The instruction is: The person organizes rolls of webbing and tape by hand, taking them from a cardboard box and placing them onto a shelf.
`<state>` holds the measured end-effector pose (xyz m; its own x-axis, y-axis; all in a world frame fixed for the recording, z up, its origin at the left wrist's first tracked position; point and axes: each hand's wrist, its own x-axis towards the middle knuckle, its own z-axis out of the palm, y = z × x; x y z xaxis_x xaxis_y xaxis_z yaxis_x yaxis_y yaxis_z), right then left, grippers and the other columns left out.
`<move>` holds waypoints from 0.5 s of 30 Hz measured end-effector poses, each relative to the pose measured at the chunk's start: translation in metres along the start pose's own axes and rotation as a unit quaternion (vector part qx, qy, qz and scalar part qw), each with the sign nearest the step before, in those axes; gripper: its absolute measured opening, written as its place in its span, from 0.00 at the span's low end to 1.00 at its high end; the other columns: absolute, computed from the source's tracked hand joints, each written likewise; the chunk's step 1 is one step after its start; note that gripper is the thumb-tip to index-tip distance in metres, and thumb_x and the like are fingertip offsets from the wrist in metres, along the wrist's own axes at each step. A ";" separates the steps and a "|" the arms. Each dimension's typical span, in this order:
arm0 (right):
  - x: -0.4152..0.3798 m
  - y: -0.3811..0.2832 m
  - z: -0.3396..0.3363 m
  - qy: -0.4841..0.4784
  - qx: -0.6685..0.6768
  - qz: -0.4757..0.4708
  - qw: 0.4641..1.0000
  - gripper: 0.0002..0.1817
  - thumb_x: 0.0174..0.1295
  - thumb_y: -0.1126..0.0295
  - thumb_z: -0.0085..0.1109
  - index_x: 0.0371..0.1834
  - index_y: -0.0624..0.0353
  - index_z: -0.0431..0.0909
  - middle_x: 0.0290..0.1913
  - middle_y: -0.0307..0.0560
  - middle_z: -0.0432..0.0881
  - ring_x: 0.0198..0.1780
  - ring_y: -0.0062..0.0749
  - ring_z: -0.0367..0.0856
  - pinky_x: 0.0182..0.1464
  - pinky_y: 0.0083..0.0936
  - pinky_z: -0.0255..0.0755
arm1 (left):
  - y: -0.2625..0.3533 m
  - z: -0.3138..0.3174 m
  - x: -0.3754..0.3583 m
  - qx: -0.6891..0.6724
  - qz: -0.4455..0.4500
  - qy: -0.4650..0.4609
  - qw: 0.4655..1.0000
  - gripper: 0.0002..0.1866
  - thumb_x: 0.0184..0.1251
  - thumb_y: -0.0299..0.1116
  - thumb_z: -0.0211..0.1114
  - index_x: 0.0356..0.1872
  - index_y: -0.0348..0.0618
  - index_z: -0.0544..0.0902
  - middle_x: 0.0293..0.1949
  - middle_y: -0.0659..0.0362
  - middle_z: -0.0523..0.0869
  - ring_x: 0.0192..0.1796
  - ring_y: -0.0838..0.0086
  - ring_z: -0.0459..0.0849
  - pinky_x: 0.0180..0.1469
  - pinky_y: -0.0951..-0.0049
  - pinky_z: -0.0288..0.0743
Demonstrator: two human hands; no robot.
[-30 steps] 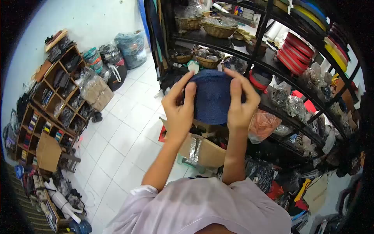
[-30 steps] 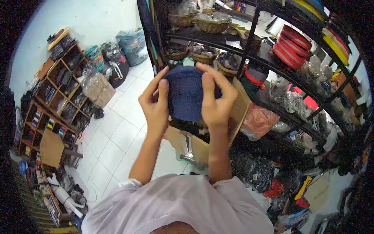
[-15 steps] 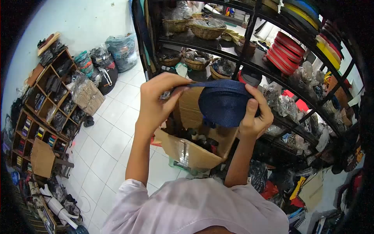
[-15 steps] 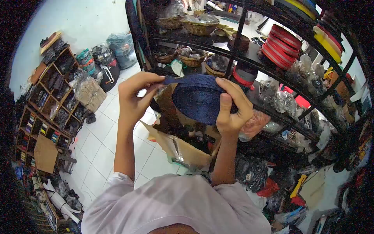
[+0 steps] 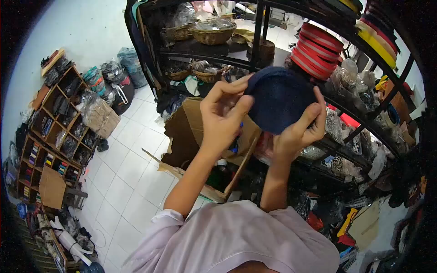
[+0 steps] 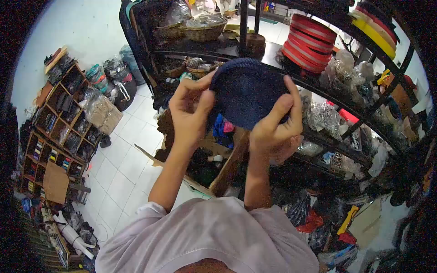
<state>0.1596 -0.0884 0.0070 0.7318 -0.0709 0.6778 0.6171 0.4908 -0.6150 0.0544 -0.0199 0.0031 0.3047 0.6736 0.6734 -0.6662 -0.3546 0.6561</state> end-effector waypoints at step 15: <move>0.084 0.028 -0.028 -0.219 0.124 -0.083 0.964 0.14 0.70 0.64 0.60 0.43 0.66 0.86 0.41 0.44 0.87 0.45 0.20 0.80 0.54 0.19 0.71 | 0.022 0.055 0.063 0.184 0.104 -0.300 0.930 0.13 0.63 0.31 0.70 0.47 0.36 0.86 0.40 0.53 0.89 0.40 0.73 0.87 0.48 0.74 0.80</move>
<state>0.2461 -0.1047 0.0354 0.4036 0.1799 0.8971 0.5868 0.7013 -0.4047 0.0962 -0.0211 0.0789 0.5934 0.1213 0.7957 -0.5089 -0.7093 0.4877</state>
